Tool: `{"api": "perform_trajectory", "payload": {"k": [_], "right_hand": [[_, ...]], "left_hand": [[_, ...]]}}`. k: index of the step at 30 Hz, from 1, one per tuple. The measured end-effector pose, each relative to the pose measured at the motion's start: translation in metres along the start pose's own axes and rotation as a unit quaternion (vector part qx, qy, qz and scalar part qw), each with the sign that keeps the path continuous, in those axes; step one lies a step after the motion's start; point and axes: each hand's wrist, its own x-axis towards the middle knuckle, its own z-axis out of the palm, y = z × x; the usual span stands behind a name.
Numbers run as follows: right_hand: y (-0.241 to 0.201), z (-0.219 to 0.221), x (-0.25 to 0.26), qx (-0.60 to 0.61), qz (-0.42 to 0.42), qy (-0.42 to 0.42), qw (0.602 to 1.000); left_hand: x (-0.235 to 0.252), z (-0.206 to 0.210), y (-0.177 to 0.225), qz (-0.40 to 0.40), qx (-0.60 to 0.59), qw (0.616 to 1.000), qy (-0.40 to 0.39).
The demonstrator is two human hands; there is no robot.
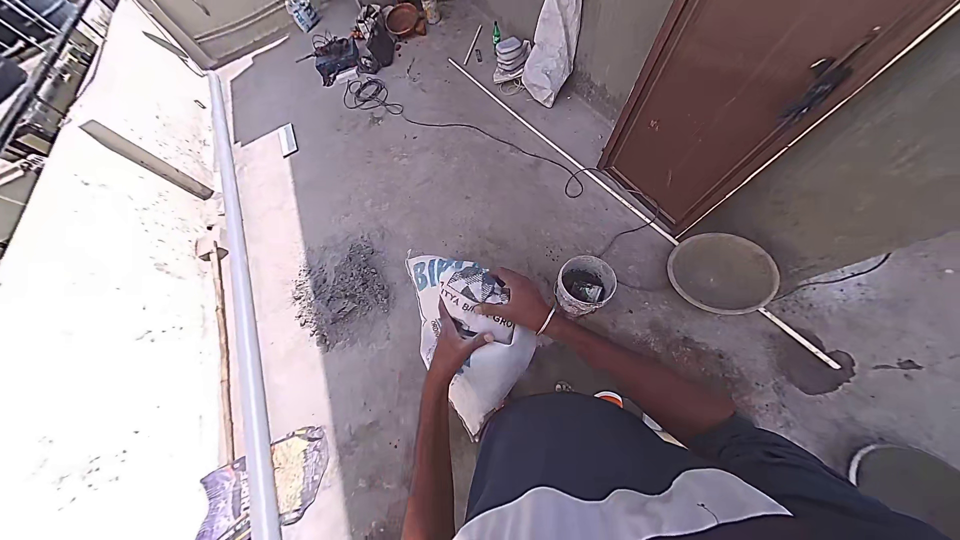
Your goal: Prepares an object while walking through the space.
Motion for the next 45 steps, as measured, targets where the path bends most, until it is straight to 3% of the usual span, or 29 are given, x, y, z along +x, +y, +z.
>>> {"api": "perform_trajectory", "payload": {"k": [3,8,11,15,20,23,26,31,35,37,40,42,45], "right_hand": [[-0.007,0.017,0.003,-0.016,-0.009,0.033,0.999],[-0.039,0.034,0.015,-0.075,-0.071,0.017,0.995],[-0.066,0.028,0.028,-0.124,-0.101,-0.057,0.985],[-0.081,0.028,0.043,-0.231,-0.245,-0.083,0.938],[-0.082,0.038,0.072,-0.130,-0.361,-0.215,0.898],[-0.094,0.038,0.087,-0.159,-0.327,-0.257,0.895],[-0.094,0.043,0.103,-0.185,-0.271,-0.248,0.912],[-0.090,0.045,0.123,-0.208,-0.083,-0.178,0.958],[-0.080,0.044,0.140,-0.148,0.048,-0.135,0.979],[-0.056,0.028,0.157,-0.145,0.031,-0.178,0.973],[-0.011,-0.007,0.175,-0.183,-0.088,-0.211,0.956],[0.011,-0.031,0.184,-0.183,-0.131,-0.211,0.951],[0.038,-0.071,0.205,-0.136,-0.130,-0.169,0.968]], "left_hand": [[0.001,0.002,0.002,-0.017,0.024,0.999,0.034],[0.002,-0.025,0.000,-0.007,-0.076,0.991,0.110],[0.000,-0.045,0.000,-0.013,-0.180,0.973,0.142],[-0.020,-0.084,-0.007,-0.025,-0.208,0.965,0.156],[-0.056,-0.143,-0.022,-0.013,-0.167,0.979,0.116],[-0.067,-0.165,-0.018,-0.051,-0.152,0.978,0.137],[-0.055,-0.178,-0.013,-0.040,-0.146,0.979,0.134],[0.014,-0.163,-0.001,-0.013,-0.173,0.974,0.146],[0.076,-0.147,0.009,-0.011,-0.125,0.981,0.146],[0.097,-0.140,0.015,-0.006,-0.106,0.984,0.142],[0.118,-0.135,0.024,0.000,-0.107,0.986,0.129],[0.126,-0.124,0.036,-0.011,-0.122,0.981,0.149],[0.152,-0.095,0.066,-0.012,-0.165,0.966,0.197]]}}
